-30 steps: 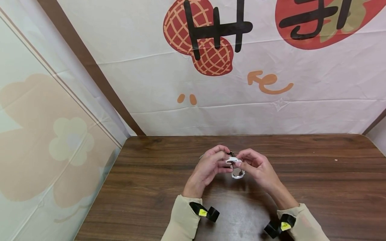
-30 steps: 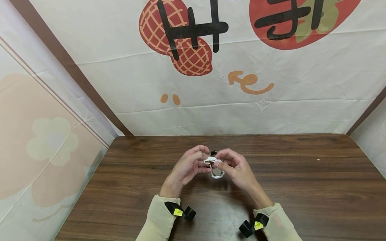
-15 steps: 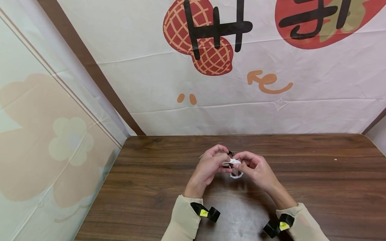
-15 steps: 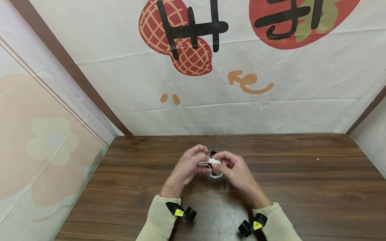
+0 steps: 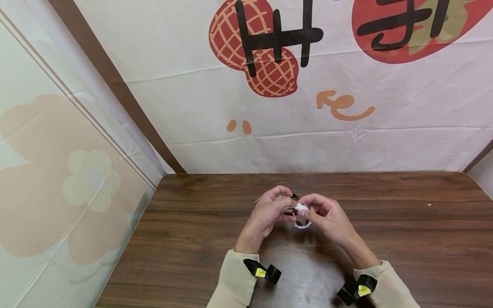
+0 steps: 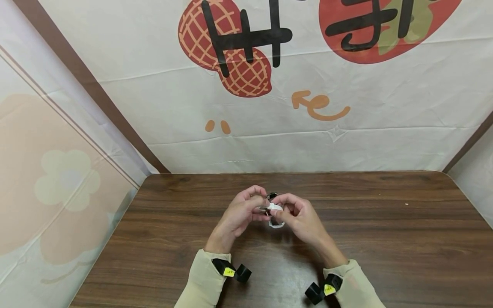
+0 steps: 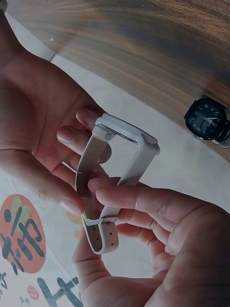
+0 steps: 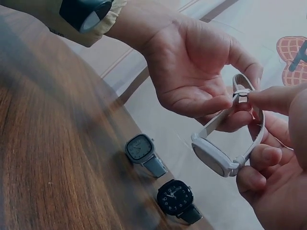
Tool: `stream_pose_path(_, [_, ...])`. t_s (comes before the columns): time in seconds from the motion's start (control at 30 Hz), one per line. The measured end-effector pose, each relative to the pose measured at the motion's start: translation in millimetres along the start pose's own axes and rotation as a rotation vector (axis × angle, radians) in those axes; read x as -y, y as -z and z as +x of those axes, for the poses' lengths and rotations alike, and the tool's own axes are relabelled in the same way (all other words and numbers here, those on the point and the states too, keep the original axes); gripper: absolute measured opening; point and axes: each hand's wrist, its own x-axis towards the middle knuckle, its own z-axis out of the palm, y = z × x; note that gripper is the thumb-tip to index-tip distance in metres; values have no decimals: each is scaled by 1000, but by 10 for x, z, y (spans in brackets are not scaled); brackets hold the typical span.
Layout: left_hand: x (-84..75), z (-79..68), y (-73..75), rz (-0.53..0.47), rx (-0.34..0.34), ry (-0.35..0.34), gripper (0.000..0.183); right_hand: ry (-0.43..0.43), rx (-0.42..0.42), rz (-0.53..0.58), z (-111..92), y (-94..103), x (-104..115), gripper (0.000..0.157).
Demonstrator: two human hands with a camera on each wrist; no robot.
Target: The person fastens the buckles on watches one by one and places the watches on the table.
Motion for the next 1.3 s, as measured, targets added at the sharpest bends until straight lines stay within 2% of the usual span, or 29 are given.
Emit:
stream_pose_path(0.17, [-4, -1, -2, 7, 11, 1, 13, 9, -4, -9, -1, -3, 17, 14])
stream_pose_path(0.33, [-1, 9, 1, 10, 15, 0, 12, -12, -51, -32, 3, -10, 38, 15])
stream_pose_path(0.5, [-5, 9, -6, 6, 34, -29, 14, -33, -87, 32, 5, -8, 62, 16])
stream_pose_path(0.7, [-4, 6, -17, -32, 60, -100, 23, -5, -70, 132, 5, 4, 55, 17])
stream_pose_path(0.83, [-2, 8, -27, -56, 69, -123, 25, 20, -50, 171, 10, 4, 58, 17])
stream_pose_path(1.07, [-10, 5, -23, -61, 67, -127, 27, 18, -42, 186, 18, -13, 70, 18])
stream_pose_path(1.3, [-20, -7, -34, -65, 60, -127, 19, 93, -31, 189, 23, -36, 84, 19])
